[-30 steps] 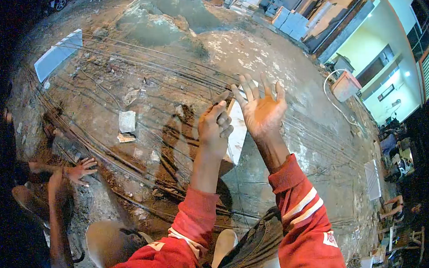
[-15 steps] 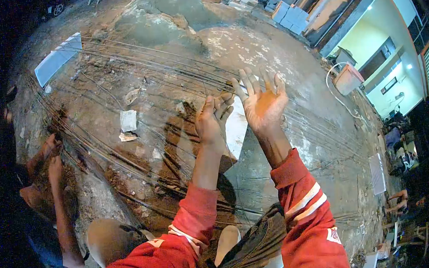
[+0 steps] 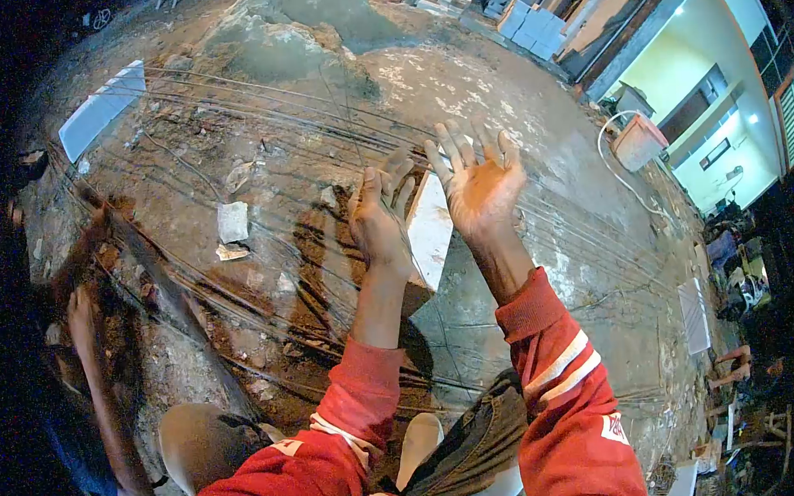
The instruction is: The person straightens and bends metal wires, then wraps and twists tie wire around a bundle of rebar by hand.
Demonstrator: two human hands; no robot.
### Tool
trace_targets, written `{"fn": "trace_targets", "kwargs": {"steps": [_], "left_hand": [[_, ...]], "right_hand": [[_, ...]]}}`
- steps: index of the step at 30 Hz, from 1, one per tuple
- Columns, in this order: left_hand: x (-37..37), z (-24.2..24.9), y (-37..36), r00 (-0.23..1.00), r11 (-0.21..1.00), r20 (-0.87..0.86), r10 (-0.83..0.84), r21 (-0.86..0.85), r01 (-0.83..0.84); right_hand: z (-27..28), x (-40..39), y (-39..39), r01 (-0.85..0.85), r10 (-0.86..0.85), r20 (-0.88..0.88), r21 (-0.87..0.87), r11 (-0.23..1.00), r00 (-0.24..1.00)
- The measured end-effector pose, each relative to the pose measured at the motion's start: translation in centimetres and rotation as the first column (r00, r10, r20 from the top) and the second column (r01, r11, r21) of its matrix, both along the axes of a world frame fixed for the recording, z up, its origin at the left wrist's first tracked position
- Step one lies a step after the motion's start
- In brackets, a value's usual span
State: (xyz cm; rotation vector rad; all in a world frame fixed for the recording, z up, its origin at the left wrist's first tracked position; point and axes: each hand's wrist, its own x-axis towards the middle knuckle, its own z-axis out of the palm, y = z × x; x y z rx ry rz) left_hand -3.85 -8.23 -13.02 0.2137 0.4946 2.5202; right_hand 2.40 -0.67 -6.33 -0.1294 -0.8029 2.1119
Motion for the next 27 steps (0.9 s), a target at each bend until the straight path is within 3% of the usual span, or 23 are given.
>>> {"fn": "trace_targets", "kwargs": {"steps": [4, 5, 7, 10, 13, 18, 21, 23, 25, 27], "left_hand": [[0.4, 0.6, -0.2, 0.995, 0.994, -0.034, 0.094, -0.061, -0.096], [0.2, -0.2, 0.1, 0.975, 0.991, -0.212, 0.066, -0.102, -0.089], [0.9, -1.2, 1.1, 0.924, 0.986, -0.381, 0.025, -0.144, -0.086], [3.3, 1.7, -0.6, 0.878, 0.974, -0.477, 0.05, -0.17, -0.148], [4.0, 1.1, 0.6, 0.869, 0.973, -0.491, 0.055, -0.169, -0.157], [3.7, 0.7, 0.6, 0.88, 0.984, -0.473, 0.031, -0.142, -0.111], [2.9, -0.1, 1.0, 0.879, 0.977, -0.476, -0.021, -0.197, -0.084], [2.6, 0.2, 1.1, 0.963, 0.994, -0.262, 0.058, -0.069, -0.079], [0.8, -0.6, 0.6, 0.954, 0.987, -0.301, 0.021, -0.145, -0.067], [-0.5, 0.0, -0.3, 0.994, 0.998, -0.097, 0.055, -0.025, -0.058]], "right_hand": [[-0.1, 0.0, 0.1, 0.004, -0.005, 0.019, 0.007, 1.0, 1.0], [-0.3, 0.1, 0.3, -0.008, 0.007, 0.023, 0.044, 0.999, 1.0], [-0.5, 0.5, 0.8, -0.017, 0.013, 0.057, 0.076, 0.997, 0.998], [-0.6, 0.9, 1.1, 0.01, -0.022, 0.121, 0.102, 0.995, 0.992], [-1.0, 1.4, 1.8, 0.039, -0.053, 0.145, 0.096, 0.995, 0.988], [-0.1, 1.1, 0.6, 0.13, -0.142, 0.173, 0.077, 0.988, 0.975], [-0.4, 1.3, 1.4, -0.001, -0.015, 0.127, 0.126, 0.992, 0.992], [-0.1, 1.0, 1.0, 0.003, -0.006, 0.107, 0.024, 1.0, 0.994], [0.0, 0.8, 0.5, 0.011, -0.014, 0.103, 0.025, 1.0, 0.995], [-0.1, 0.7, 0.4, 0.016, -0.018, 0.092, 0.028, 0.999, 0.996]]}}
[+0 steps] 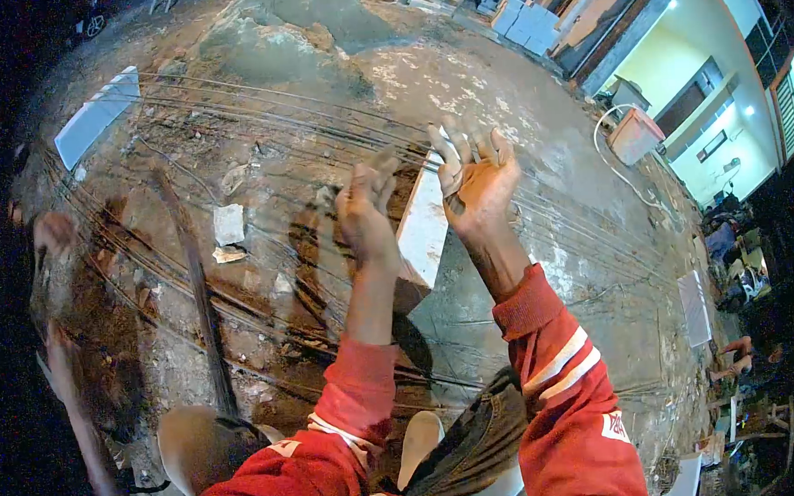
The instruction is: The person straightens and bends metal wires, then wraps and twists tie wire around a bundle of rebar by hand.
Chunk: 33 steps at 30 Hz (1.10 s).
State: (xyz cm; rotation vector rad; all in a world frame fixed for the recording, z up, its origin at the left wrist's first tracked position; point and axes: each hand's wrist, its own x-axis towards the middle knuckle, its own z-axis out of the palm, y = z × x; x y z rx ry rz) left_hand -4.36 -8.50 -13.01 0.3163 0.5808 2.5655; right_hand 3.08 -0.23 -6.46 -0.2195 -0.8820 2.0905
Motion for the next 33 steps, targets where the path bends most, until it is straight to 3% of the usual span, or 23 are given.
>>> {"fn": "trace_targets", "kwargs": {"steps": [3, 7, 10, 12, 14, 17, 22, 24, 28, 30, 33], "left_hand": [[-2.1, -0.7, -0.8, 0.999, 0.993, -0.005, 0.038, -0.112, -0.038], [-2.0, -0.8, -1.4, 0.996, 0.988, 0.08, 0.049, -0.148, -0.036], [-0.9, -0.7, -0.6, 0.998, 0.991, 0.027, 0.049, -0.126, -0.045], [0.4, -0.5, -0.1, 0.997, 0.991, -0.051, 0.06, -0.119, -0.065], [1.8, -0.5, 0.5, 0.905, 0.984, -0.425, 0.0, -0.163, -0.076], [3.2, 0.3, -0.1, 0.882, 0.945, -0.472, 0.003, -0.288, -0.157], [2.5, -0.6, 1.3, 0.92, 0.983, -0.39, 0.048, -0.144, -0.113], [1.8, -0.4, 1.2, 0.962, 0.986, -0.249, 0.108, -0.095, -0.135], [1.3, 0.2, -0.7, 0.913, 0.975, -0.407, -0.018, -0.21, -0.074], [2.4, 0.7, -0.3, 0.92, 0.973, -0.392, -0.017, -0.217, -0.074], [3.0, 0.1, 0.6, 0.862, 0.961, -0.503, 0.06, -0.206, -0.187]], "right_hand": [[-0.1, -0.1, 0.3, -0.026, 0.026, -0.018, -0.004, 1.0, 0.999], [0.1, -0.5, -0.3, -0.042, 0.041, -0.036, -0.037, 0.998, 0.999], [0.0, -0.8, -0.6, -0.023, 0.023, -0.016, -0.023, 0.999, 1.0], [-0.2, -0.7, -0.5, -0.013, 0.013, 0.01, -0.002, 1.0, 1.0], [-0.6, -0.4, 0.0, -0.055, 0.055, 0.018, -0.027, 0.998, 0.998], [-1.1, 0.5, 1.0, 0.009, -0.011, 0.072, 0.027, 1.0, 0.997], [-0.1, 0.5, 0.6, 0.052, -0.047, 0.084, -0.067, 0.996, 0.995], [0.0, 0.4, 0.2, 0.024, -0.019, 0.072, -0.065, 0.998, 0.997], [-0.2, -0.4, -1.1, 0.001, 0.001, 0.107, -0.015, 1.0, 0.994], [-0.3, -0.5, -1.1, 0.026, -0.023, 0.135, -0.021, 0.999, 0.991], [-0.6, 0.0, -0.4, 0.09, -0.083, 0.207, -0.026, 0.996, 0.975]]}}
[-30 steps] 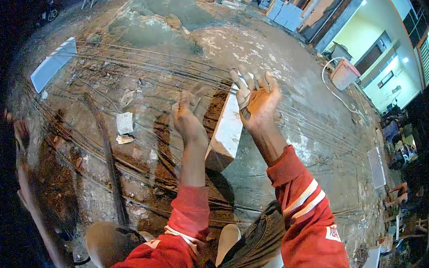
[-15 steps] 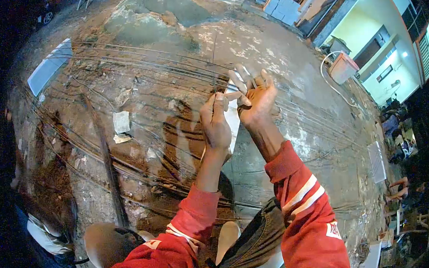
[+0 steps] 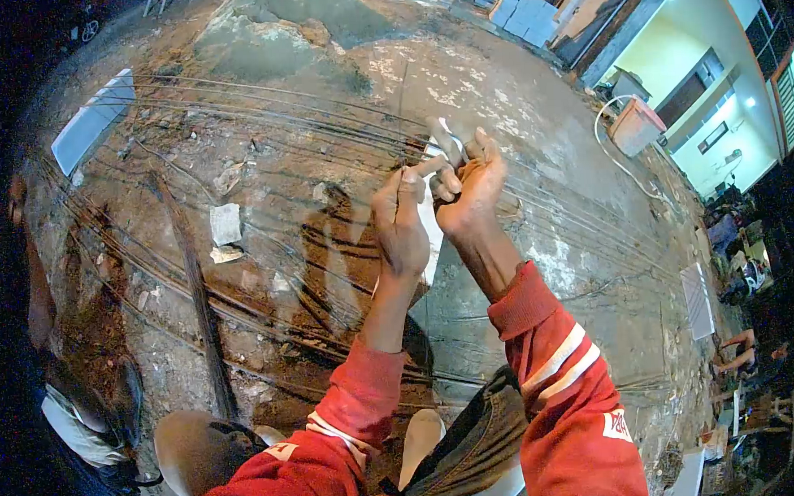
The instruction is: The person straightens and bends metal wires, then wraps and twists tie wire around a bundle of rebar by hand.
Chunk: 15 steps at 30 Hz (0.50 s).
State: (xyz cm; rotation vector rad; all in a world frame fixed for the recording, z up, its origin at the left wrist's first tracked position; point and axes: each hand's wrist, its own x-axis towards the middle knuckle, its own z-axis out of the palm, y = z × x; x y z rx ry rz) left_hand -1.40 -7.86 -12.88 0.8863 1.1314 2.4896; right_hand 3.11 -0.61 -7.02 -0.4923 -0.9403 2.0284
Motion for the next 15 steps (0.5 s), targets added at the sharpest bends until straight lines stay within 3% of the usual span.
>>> {"fn": "trace_targets", "kwargs": {"steps": [5, 7, 9, 10, 12, 15], "left_hand": [[-0.9, 0.1, -0.1, 0.988, 0.988, 0.122, -0.097, 0.132, 0.081], [-1.5, -0.2, 0.3, 0.965, 0.994, 0.261, -0.015, 0.106, -0.014], [-1.8, 1.2, -1.6, 0.978, 0.994, 0.202, -0.044, 0.112, 0.022], [-1.4, 1.8, -2.1, 0.956, 0.98, 0.251, -0.151, 0.162, 0.112], [-1.6, 0.6, -1.4, 0.962, 0.974, 0.168, -0.214, 0.109, 0.198], [-0.8, 0.1, -0.3, 0.981, 0.988, 0.156, -0.112, 0.12, 0.093]], "right_hand": [[1.1, -0.1, -0.6, -0.012, 0.012, -0.019, 0.007, 1.0, 1.0], [0.7, -0.2, -0.5, -0.021, 0.021, -0.027, -0.005, 1.0, 0.999], [-0.4, -0.3, -0.6, -0.206, 0.212, -0.077, 0.077, 0.975, 0.974], [-0.2, -0.7, -1.2, -0.136, 0.137, 0.002, -0.025, 0.99, 0.991], [-0.3, -1.2, -1.6, -0.122, 0.123, 0.024, -0.059, 0.991, 0.992], [-0.2, -1.0, -1.6, -0.102, 0.108, 0.065, -0.091, 0.991, 0.992]]}}
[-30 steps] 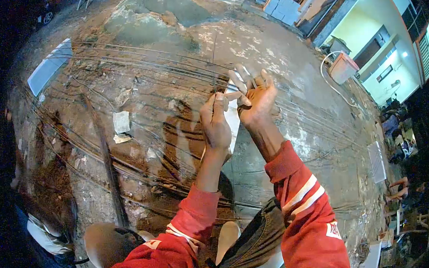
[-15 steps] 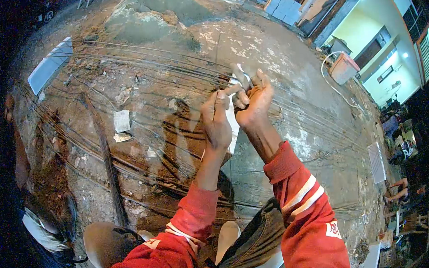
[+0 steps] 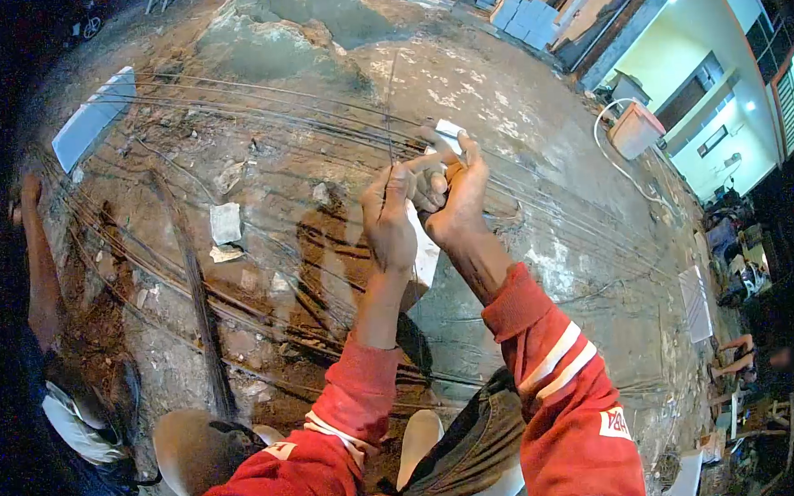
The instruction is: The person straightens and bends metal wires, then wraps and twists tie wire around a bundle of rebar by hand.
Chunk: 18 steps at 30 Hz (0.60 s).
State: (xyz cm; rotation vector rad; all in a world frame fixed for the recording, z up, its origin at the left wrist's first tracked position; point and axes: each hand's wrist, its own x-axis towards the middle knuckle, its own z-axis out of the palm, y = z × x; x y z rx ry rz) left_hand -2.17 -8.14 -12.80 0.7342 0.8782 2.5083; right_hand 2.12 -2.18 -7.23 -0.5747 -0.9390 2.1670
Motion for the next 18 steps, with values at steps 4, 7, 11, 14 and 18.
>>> {"fn": "trace_targets", "kwargs": {"steps": [4, 7, 11, 14, 18], "left_hand": [[-0.2, 1.2, -0.7, 0.969, 0.97, 0.16, -0.19, 0.181, 0.161], [-2.1, -0.6, -0.2, 0.969, 0.992, 0.228, -0.098, 0.104, 0.075], [-4.2, -1.4, -0.6, 0.89, 0.971, 0.419, -0.179, 0.219, 0.092], [-5.0, -1.8, -1.2, 0.844, 0.963, 0.491, -0.217, 0.25, 0.103], [-5.4, -1.8, -1.2, 0.8, 0.955, 0.543, -0.253, 0.271, 0.119]], "right_hand": [[0.4, 0.3, 0.3, -0.065, 0.064, -0.067, -0.008, 0.998, 0.996], [0.6, 0.5, 0.6, -0.132, 0.134, -0.147, 0.022, 0.991, 0.98], [1.2, 0.8, 0.6, -0.187, 0.192, -0.211, 0.04, 0.981, 0.959], [0.7, 0.8, 1.5, -0.213, 0.224, -0.235, 0.069, 0.975, 0.946], [0.9, 0.8, 1.5, -0.206, 0.219, -0.254, 0.079, 0.975, 0.942]]}}
